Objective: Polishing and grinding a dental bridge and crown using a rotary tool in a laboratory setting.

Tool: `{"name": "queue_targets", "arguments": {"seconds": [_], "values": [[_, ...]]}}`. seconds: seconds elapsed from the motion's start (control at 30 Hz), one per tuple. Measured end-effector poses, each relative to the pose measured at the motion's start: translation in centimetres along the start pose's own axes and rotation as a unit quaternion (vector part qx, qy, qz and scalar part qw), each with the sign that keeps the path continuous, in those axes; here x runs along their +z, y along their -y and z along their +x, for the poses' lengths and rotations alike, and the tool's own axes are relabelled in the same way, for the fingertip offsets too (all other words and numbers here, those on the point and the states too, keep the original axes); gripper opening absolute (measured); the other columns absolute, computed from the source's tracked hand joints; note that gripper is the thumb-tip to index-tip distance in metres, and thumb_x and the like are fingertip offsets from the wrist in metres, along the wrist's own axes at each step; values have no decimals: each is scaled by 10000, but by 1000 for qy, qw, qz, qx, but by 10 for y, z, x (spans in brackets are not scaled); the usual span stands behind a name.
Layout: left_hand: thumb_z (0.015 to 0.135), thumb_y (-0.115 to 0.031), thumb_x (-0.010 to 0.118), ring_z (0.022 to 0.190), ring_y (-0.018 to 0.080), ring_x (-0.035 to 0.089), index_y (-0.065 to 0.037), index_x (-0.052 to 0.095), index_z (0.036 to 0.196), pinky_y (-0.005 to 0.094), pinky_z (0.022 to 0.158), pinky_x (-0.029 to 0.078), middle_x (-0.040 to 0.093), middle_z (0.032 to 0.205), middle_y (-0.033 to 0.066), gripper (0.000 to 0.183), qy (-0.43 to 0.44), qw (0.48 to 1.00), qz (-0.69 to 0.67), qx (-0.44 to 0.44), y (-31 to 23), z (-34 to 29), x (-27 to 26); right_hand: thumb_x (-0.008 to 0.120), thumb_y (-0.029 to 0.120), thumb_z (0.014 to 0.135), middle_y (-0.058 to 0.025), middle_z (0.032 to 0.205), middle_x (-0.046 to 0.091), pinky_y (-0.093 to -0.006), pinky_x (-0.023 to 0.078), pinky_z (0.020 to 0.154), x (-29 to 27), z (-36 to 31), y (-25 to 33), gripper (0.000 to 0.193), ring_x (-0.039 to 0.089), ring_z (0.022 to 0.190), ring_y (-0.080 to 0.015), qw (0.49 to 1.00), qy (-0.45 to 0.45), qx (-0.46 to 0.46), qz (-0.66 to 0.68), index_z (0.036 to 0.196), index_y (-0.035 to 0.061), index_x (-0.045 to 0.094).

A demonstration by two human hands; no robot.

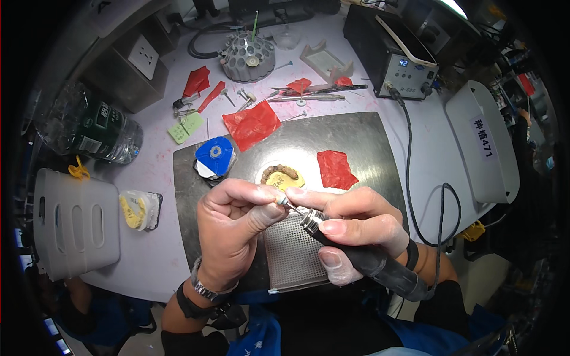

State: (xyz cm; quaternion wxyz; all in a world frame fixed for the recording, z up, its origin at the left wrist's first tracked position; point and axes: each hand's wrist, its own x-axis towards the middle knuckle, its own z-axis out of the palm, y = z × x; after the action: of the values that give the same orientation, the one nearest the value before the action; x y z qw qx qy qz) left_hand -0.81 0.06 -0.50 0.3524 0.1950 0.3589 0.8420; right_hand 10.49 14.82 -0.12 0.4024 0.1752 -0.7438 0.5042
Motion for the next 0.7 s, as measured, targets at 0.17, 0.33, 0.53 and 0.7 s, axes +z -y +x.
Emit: {"name": "queue_targets", "arguments": {"seconds": [0.17,0.33,0.53,0.7], "values": [[789,127,662,872,184,670,32,588,927,278,807,565,656,933,146,183,5,998,60,30,-2,1,0,674,39,835,-165,901,566,-317,587,736,-3,3,1,257,661,951,-357,1000,13,9,-15,1047,5,532],[792,117,668,872,176,668,27,583,914,275,807,565,657,926,143,173,15,994,96,45,-2,1,-1,690,40,822,-162,890,576,-322,585,738,-3,4,3,274,669,931,-341,1000,7,8,-16,1047,11,536],[797,101,674,881,179,669,21,572,902,286,809,567,663,931,162,166,20,991,119,54,-4,0,2,700,55,817,-150,867,583,-311,579,724,-2,1,2,257,675,922,-320,1000,-9,14,-14,1021,20,548],[799,111,667,880,179,667,12,558,899,284,803,564,663,941,173,178,25,991,117,63,-3,1,2,698,58,819,-153,873,589,-320,579,726,-3,2,3,252,674,924,-342,1000,-6,19,-11,1016,13,548]]}}
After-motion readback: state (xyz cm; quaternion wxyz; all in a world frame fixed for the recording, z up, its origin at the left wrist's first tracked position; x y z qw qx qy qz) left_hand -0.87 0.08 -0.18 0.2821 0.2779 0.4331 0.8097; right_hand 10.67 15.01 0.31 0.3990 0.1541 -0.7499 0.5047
